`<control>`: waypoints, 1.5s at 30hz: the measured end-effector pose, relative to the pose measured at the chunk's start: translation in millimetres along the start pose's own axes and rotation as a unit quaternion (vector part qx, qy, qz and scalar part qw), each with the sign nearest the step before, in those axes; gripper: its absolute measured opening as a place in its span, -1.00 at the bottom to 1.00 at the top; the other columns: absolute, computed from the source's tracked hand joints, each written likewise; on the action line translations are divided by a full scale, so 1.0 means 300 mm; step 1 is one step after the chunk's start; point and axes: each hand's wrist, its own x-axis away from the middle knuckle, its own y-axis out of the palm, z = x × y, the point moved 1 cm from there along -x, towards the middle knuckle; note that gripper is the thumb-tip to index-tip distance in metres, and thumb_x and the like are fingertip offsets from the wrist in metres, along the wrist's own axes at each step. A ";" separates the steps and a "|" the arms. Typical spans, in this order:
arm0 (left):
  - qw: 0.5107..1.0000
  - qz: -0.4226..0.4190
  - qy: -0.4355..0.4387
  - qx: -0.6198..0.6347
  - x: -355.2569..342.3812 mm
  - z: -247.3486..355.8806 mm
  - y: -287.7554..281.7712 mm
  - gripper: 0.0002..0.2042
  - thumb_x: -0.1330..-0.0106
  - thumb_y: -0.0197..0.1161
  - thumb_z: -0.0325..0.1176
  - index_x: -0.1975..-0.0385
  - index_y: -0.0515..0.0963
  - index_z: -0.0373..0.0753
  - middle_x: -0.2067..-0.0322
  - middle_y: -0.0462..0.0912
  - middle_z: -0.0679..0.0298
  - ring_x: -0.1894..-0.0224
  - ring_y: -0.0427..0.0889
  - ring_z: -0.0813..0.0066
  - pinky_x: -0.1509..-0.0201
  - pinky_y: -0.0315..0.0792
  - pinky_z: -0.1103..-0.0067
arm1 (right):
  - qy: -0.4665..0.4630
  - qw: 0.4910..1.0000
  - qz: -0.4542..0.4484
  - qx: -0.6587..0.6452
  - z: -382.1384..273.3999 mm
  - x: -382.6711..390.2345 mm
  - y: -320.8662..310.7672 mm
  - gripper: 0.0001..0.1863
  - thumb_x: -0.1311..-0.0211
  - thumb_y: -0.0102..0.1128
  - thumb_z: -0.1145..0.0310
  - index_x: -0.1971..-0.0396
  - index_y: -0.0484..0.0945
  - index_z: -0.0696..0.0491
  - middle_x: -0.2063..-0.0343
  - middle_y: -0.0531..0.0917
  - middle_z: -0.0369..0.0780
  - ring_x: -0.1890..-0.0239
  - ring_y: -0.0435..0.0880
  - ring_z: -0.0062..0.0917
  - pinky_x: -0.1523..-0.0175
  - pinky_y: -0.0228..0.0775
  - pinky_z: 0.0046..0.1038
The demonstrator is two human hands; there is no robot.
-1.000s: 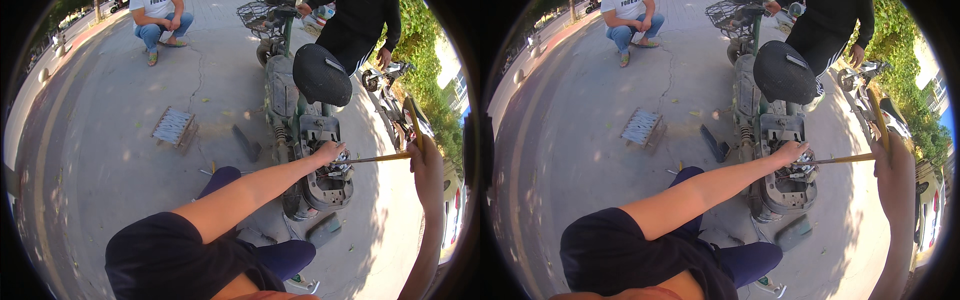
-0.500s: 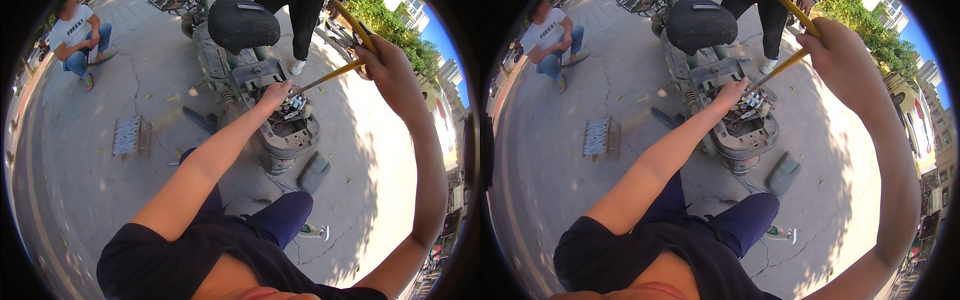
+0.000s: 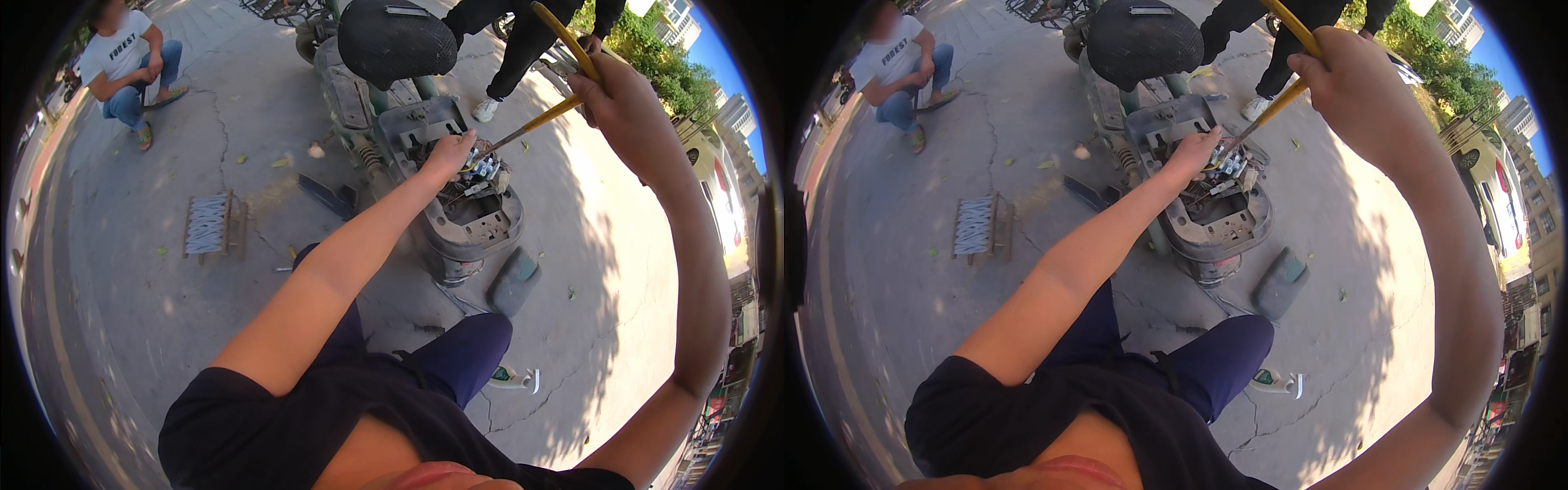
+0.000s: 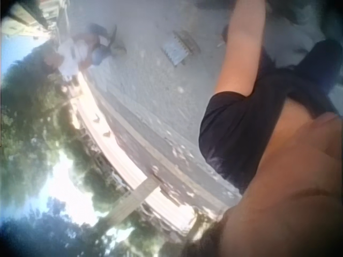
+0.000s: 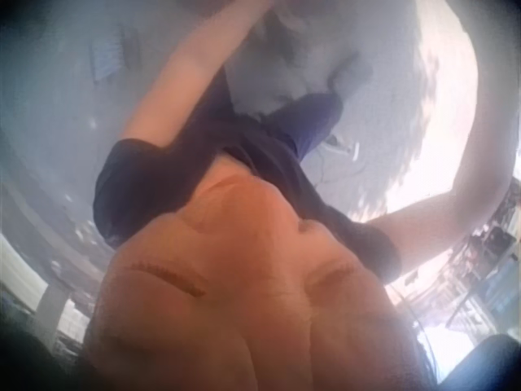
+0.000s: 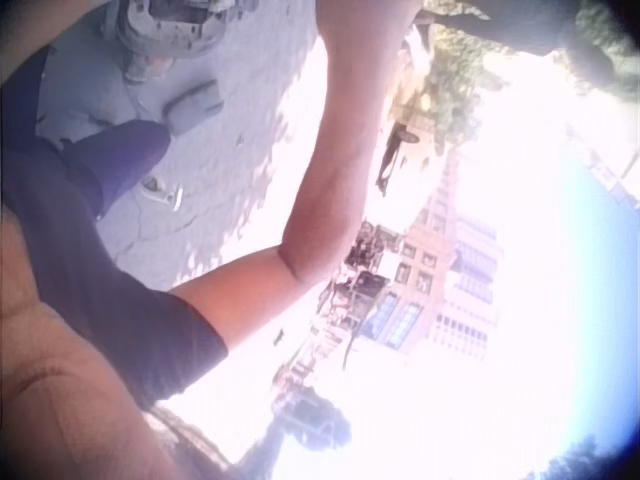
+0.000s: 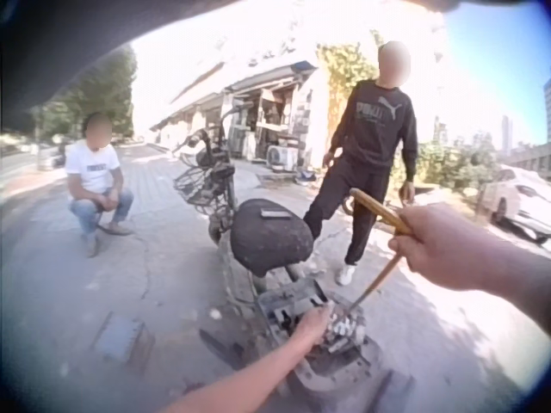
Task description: The person uses a screwdriver to remove screws from the rear seat cover of a scooter, then lifts the cover to expose the internal wiring. They continue to manipulate the exposed components with a yellow-handled tool while another person assists nearby.
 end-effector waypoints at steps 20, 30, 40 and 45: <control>0.999 -0.006 0.030 0.032 -0.002 0.000 0.018 -0.45 -0.45 -0.02 0.14 0.24 0.62 -0.31 0.57 0.51 0.32 0.55 0.51 0.51 0.56 0.48 0.48 | 0.010 0.993 -0.120 0.002 -0.153 -0.058 0.028 -0.81 -0.45 -0.05 0.36 0.30 0.28 0.18 0.67 0.48 -0.16 0.81 0.50 -0.48 0.79 0.33 -0.45; 0.997 0.012 0.068 0.032 -0.011 -0.017 0.027 -0.50 -0.43 0.06 -0.02 0.42 0.56 -0.46 0.58 0.54 0.17 0.62 0.48 0.40 0.58 0.41 0.41 | -0.016 0.950 0.086 0.299 -0.106 -0.056 0.098 -0.88 -0.44 0.02 0.37 0.16 0.36 0.07 0.42 0.65 -0.08 0.46 0.70 -0.12 0.39 0.52 -0.16; 1.000 0.014 -0.010 0.024 0.040 0.051 0.027 -0.47 -0.43 0.06 0.05 0.32 0.57 -0.44 0.48 0.57 0.17 0.51 0.56 0.37 0.49 0.49 0.36 | -0.037 0.882 0.254 0.395 -0.135 -0.065 0.199 -0.72 -0.43 0.05 0.11 0.37 0.40 0.01 0.52 0.60 -0.26 0.51 0.72 -0.33 0.51 0.54 -0.39; 1.000 0.011 -0.006 -0.013 -0.012 -0.006 -0.004 -0.51 -0.46 0.04 0.01 0.22 0.58 -0.41 0.44 0.58 0.16 0.45 0.58 0.35 0.47 0.49 0.36 | -0.080 0.882 0.264 0.382 -0.149 -0.065 0.189 -0.80 -0.32 0.15 0.23 0.41 0.42 0.00 0.55 0.63 -0.31 0.54 0.72 -0.46 0.52 0.53 -0.47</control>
